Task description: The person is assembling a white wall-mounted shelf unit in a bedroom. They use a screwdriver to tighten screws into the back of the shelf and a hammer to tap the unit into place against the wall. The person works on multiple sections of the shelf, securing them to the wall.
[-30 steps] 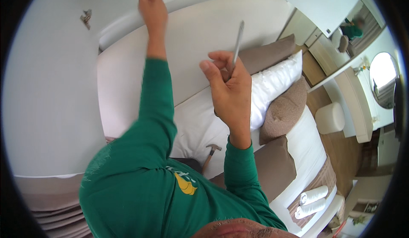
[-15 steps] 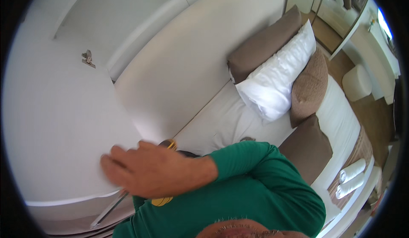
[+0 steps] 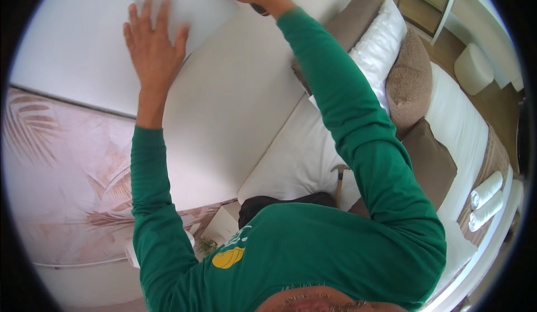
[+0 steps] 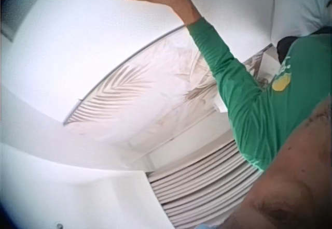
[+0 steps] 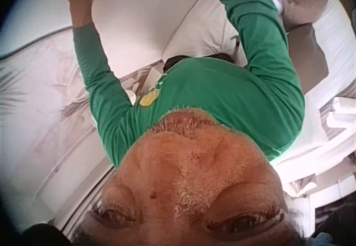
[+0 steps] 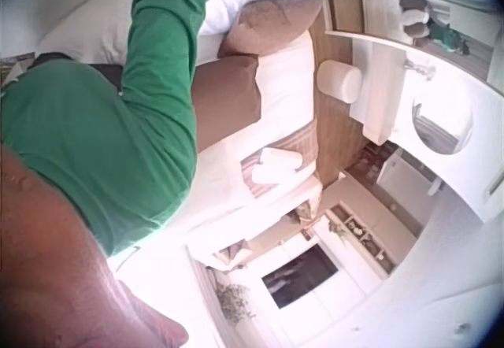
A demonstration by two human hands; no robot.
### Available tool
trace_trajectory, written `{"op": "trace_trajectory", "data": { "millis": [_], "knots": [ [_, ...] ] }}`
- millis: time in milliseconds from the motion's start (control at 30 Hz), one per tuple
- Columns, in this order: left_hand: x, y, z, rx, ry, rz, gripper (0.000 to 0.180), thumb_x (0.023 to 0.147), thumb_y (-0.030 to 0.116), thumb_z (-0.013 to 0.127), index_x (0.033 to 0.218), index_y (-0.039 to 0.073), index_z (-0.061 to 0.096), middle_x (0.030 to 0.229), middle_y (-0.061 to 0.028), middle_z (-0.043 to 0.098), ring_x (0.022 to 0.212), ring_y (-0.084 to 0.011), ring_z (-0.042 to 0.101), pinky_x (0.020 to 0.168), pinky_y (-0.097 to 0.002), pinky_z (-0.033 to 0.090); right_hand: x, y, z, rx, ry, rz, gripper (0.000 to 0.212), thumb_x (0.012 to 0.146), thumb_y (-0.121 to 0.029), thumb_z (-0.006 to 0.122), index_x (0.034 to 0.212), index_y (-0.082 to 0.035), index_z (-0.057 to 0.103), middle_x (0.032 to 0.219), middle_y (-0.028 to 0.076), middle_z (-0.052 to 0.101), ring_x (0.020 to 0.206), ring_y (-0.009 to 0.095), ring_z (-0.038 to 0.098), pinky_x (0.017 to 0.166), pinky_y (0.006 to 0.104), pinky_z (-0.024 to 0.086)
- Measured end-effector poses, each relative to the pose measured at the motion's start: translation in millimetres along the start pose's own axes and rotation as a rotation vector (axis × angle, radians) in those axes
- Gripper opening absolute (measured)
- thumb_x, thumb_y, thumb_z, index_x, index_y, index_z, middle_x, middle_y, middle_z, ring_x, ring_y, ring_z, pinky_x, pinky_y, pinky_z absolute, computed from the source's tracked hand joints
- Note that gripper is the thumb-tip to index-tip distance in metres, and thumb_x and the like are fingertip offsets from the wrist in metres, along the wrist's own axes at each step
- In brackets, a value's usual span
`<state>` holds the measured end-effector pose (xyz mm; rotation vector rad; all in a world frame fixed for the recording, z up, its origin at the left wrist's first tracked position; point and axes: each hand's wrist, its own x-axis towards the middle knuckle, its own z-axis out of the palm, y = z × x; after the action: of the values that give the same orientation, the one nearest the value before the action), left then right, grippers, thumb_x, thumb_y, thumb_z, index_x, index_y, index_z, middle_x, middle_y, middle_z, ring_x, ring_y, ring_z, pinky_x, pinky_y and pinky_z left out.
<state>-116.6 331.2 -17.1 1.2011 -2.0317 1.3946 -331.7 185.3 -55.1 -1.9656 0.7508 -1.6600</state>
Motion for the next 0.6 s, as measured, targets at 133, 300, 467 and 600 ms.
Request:
{"op": "trace_trajectory", "data": {
  "millis": [133, 300, 467, 600],
  "knots": [
    [8.1, 2.0, 65.4, 0.078, -0.08, 0.029, 0.071, 0.106, 0.054, 0.06, 0.168, 0.025, 0.043, 0.177, -0.0086, 0.032, 0.166, -0.0398, 0.02, 0.13, -0.0669, 0.018, 26.4, 59.6, 7.8, -0.076, -0.122, 0.059, 0.05, 0.098, -0.039, 0.076, 0.112, 0.009, 0.077, 0.108, 0.03, 0.078, 0.102, 0.049, 0.075, 0.092, 0.0505, 0.06],
    [21.5, -8.8, 126.7, 0.201, -0.142, 0.132, 0.069, 0.103, 0.045, 0.065, 0.165, 0.019, 0.047, 0.177, -0.0054, 0.034, 0.164, -0.0396, 0.025, 0.129, -0.0709, 0.019, 20.3, 116.4, 17.4, -0.315, 0.01, 0.186, 0.054, 0.104, -0.054, 0.067, 0.111, -0.002, 0.081, 0.102, 0.021, 0.08, 0.098, 0.042, 0.076, 0.089, 0.0512, 0.059],
    [49.5, -2.4, 162.8, 0.156, -0.096, 0.237, 0.069, 0.104, 0.041, 0.063, 0.165, 0.015, 0.047, 0.176, -0.0022, 0.036, 0.164, -0.0325, 0.028, 0.129, -0.0705, 0.018, 11.6, 150.3, 31.2, -0.498, -0.112, 0.255, 0.049, 0.108, -0.047, 0.06, 0.119, -0.004, 0.08, 0.114, 0.022, 0.079, 0.108, 0.041, 0.075, 0.097, 0.0522, 0.058],
    [67.0, 23.5, 169.7, 0.703, -0.488, 0.18, 0.067, 0.116, 0.051, 0.038, 0.175, 0.021, 0.027, 0.183, 0.0038, 0.021, 0.17, -0.0214, 0.011, 0.134, -0.0633, 0.004, 17.9, 163.1, 35.7, -0.559, -0.138, 0.247, 0.041, 0.104, -0.04, 0.066, 0.114, -0.002, 0.08, 0.112, 0.022, 0.079, 0.105, 0.042, 0.076, 0.094, 0.0512, 0.06]
  ]
}}
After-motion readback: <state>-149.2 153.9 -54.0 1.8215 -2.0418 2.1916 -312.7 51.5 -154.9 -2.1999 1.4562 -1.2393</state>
